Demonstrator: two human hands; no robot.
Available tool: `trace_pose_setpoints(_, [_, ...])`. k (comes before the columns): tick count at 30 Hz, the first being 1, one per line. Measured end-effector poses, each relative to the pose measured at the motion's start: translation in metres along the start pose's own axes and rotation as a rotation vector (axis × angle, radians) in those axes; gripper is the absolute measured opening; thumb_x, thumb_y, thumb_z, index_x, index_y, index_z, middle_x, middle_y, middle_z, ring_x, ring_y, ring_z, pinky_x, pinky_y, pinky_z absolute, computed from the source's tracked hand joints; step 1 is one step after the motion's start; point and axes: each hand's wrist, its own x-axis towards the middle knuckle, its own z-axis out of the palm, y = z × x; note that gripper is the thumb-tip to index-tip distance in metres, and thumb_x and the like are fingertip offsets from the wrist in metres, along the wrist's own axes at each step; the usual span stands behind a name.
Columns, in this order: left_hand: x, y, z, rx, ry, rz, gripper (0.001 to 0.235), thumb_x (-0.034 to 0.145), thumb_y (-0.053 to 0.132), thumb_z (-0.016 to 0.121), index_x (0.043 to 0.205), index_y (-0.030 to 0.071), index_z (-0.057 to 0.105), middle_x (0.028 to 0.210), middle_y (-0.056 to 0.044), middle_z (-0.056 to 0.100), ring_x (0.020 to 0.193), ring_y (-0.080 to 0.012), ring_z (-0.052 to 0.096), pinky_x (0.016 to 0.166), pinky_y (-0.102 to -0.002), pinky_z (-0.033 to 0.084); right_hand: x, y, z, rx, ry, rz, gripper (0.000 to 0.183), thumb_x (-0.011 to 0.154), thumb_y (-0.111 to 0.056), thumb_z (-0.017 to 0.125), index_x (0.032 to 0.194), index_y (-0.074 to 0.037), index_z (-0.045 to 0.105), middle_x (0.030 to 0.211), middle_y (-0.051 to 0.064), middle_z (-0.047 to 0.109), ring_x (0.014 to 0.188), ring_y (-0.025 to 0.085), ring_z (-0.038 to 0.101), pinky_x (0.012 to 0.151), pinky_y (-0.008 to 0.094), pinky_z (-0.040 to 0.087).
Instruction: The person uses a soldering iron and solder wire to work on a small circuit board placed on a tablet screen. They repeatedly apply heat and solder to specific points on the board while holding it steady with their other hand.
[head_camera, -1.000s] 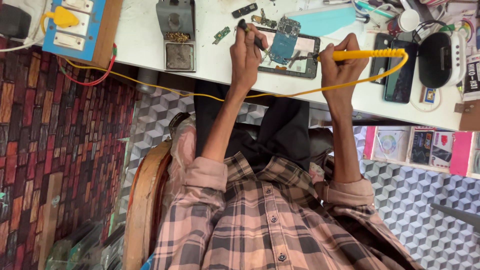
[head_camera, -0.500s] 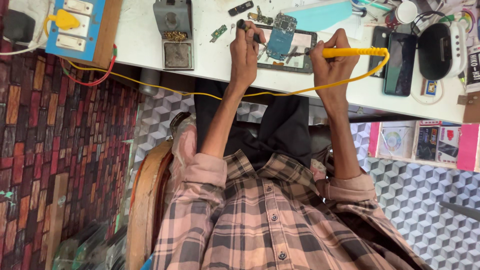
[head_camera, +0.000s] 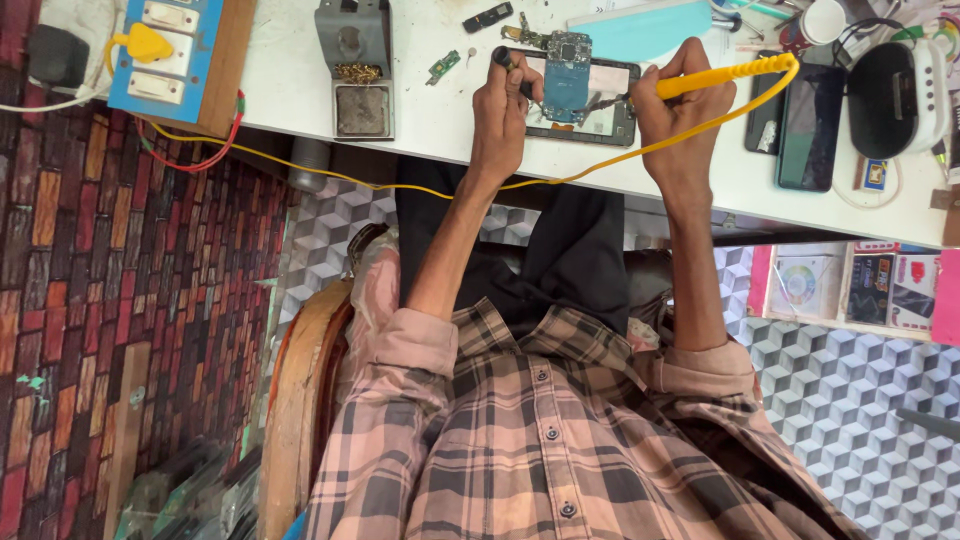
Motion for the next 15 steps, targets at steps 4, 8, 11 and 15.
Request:
trace_pose_setpoints(4, [0.0013,0.0013,0.0006,-0.128,0.029,-0.028,0.038,0.117,0.039,0.032,0.109,0.007,0.05,0.084,-0.002,0.062,0.06,-0.0048,0.04,0.053,-0.023,0.033,-0.001,0.0014,0.0006,-0.006,0.014,0.039,0.032,0.104,-0.005,0.066,0.084,-0.002,0.041,0.067,0.003,0.042,0.063,0.011,0.039,0.058,0.032,0.031])
trace_pose_setpoints(8, [0.0037,0.0009,-0.0029,-0.096,0.001,-0.012,0.039,0.115,0.039,0.032,0.108,0.006,0.051,0.084,-0.002,0.064,0.056,-0.0034,0.038,0.05,-0.022,0.031,-0.0017,0.0053,0.0022,0.039,0.037,0.06,0.033,0.105,-0.005,0.065,0.083,-0.002,0.04,0.067,0.003,0.042,0.063,0.011,0.039,0.058,0.033,0.031])
trace_pose_setpoints(11, [0.0034,0.0022,-0.0018,-0.073,-0.042,0.023,0.038,0.118,0.038,0.03,0.109,0.007,0.051,0.085,-0.002,0.063,0.06,-0.0044,0.037,0.054,-0.023,0.031,-0.0036,0.0073,0.0008,0.012,0.044,0.072,0.034,0.103,-0.004,0.066,0.082,-0.002,0.039,0.066,0.003,0.04,0.063,0.011,0.037,0.057,0.033,0.029])
trace_pose_setpoints(15, [0.0041,0.0065,-0.0007,-0.047,-0.069,0.028,0.028,0.119,0.025,0.031,0.111,0.006,0.05,0.085,-0.003,0.06,0.063,-0.0077,0.04,0.057,-0.026,0.035,-0.0045,0.0071,0.001,0.014,0.052,0.042,0.035,0.104,-0.002,0.067,0.083,-0.002,0.039,0.068,0.004,0.038,0.066,0.012,0.037,0.061,0.032,0.03])
